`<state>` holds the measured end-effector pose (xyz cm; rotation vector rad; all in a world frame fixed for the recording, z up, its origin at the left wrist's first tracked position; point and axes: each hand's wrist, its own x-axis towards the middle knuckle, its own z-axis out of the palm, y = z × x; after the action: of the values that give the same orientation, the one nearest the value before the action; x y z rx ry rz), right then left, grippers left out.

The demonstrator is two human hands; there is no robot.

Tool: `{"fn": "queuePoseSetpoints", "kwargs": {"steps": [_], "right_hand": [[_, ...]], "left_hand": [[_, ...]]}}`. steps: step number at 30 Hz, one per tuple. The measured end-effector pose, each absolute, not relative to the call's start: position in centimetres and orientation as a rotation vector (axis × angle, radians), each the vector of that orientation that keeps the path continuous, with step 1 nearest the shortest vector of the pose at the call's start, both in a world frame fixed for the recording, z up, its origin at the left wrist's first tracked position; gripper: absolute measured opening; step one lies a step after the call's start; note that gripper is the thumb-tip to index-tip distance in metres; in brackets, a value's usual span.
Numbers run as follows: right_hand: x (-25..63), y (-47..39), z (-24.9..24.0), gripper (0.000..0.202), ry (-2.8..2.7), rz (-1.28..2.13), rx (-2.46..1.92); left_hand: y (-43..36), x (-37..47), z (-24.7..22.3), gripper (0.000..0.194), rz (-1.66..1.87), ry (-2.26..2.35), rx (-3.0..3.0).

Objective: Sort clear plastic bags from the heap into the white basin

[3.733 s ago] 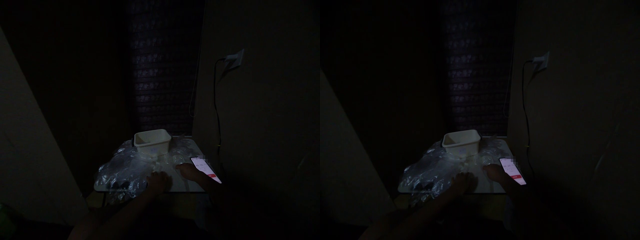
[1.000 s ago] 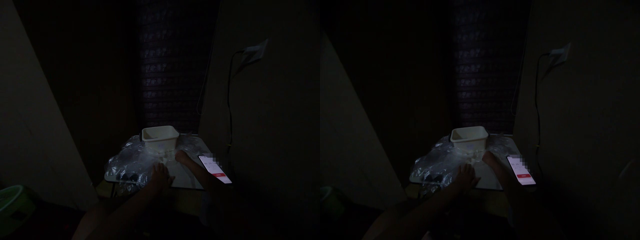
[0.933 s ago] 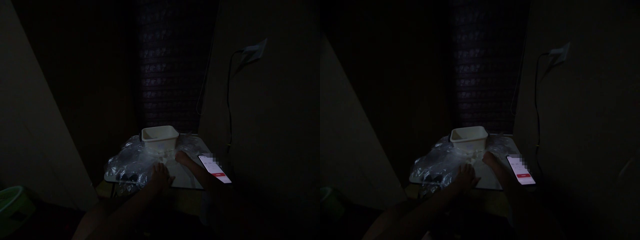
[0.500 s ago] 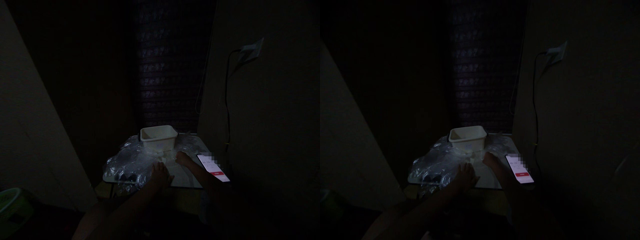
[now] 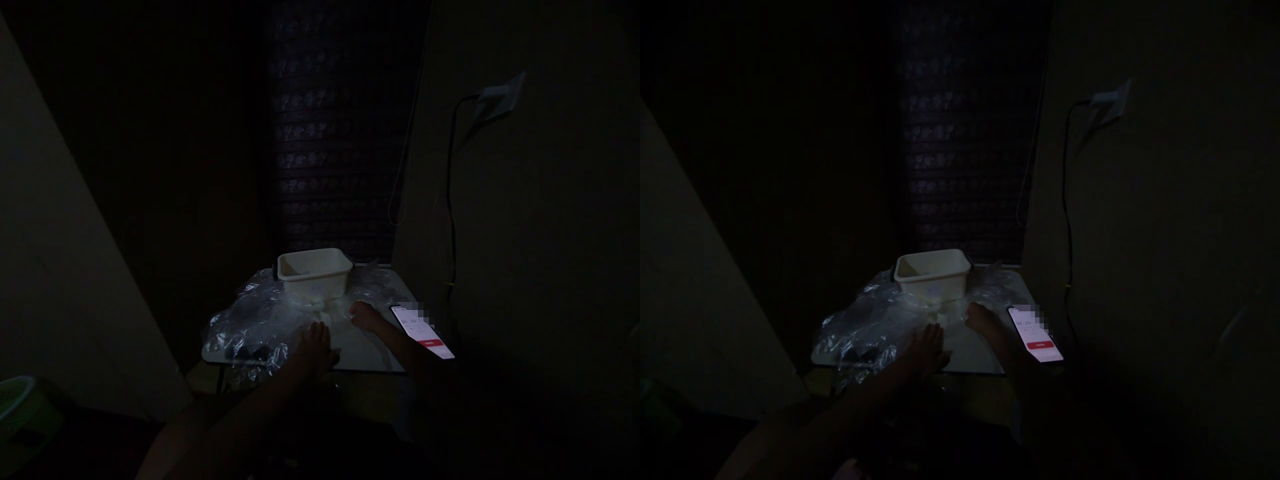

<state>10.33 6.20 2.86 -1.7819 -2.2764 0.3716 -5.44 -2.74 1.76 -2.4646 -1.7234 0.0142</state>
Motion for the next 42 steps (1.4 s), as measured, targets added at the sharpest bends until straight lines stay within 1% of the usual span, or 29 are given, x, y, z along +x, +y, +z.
{"fn": "queuePoseSetpoints", "kwargs": {"steps": [6, 10, 12, 15, 18, 20, 24, 29, 36, 42], "right_hand": [[10.7, 6.1, 2.6, 0.029, -2.262, 0.36, -1.778], [10.9, 5.5, 3.0, 0.029, -2.278, 0.286, -1.775], [10.9, 5.0, 3.5, 0.027, -2.301, 0.185, -1.753], [10.6, 3.7, 4.2, 0.023, -2.394, -0.111, -1.608], [10.0, 2.3, 4.2, 0.029, -2.506, -0.232, -1.424], [9.5, 1.6, 3.6, 0.037, -2.566, -0.236, -1.325], [8.9, 0.5, 2.2, 0.049, -2.654, -0.169, -1.289], [8.8, 0.0, 1.8, 0.051, -2.709, -0.094, -1.291], [9.8, 0.8, 1.1, 0.055, -2.634, -0.171, -1.432], [10.3, 1.2, 1.3, 0.058, -2.574, -0.163, -1.527]], "left_hand": [[-2.8, -5.6, 1.6, 0.062, 0.023, -1.702, -2.481], [-2.6, -5.5, 1.9, 0.065, -0.002, -1.693, -2.447], [-2.5, -5.5, 1.9, 0.064, -0.038, -1.661, -2.449], [-2.4, -5.4, 1.6, 0.063, -0.042, -1.655, -2.463], [-2.3, -5.4, 1.3, 0.062, -0.025, -1.676, -2.477], [-2.2, -5.4, 1.0, 0.062, -0.029, -1.671, -2.484], [-2.2, -5.5, 0.7, 0.06, -0.048, -1.638, -2.488], [-2.4, -5.5, 1.0, 0.058, -0.049, -1.613, -2.478], [-2.4, -5.3, 1.4, 0.062, -0.047, -1.632, -2.479], [-2.6, -5.2, 1.7, 0.065, -0.069, -1.641, -2.481]]}}
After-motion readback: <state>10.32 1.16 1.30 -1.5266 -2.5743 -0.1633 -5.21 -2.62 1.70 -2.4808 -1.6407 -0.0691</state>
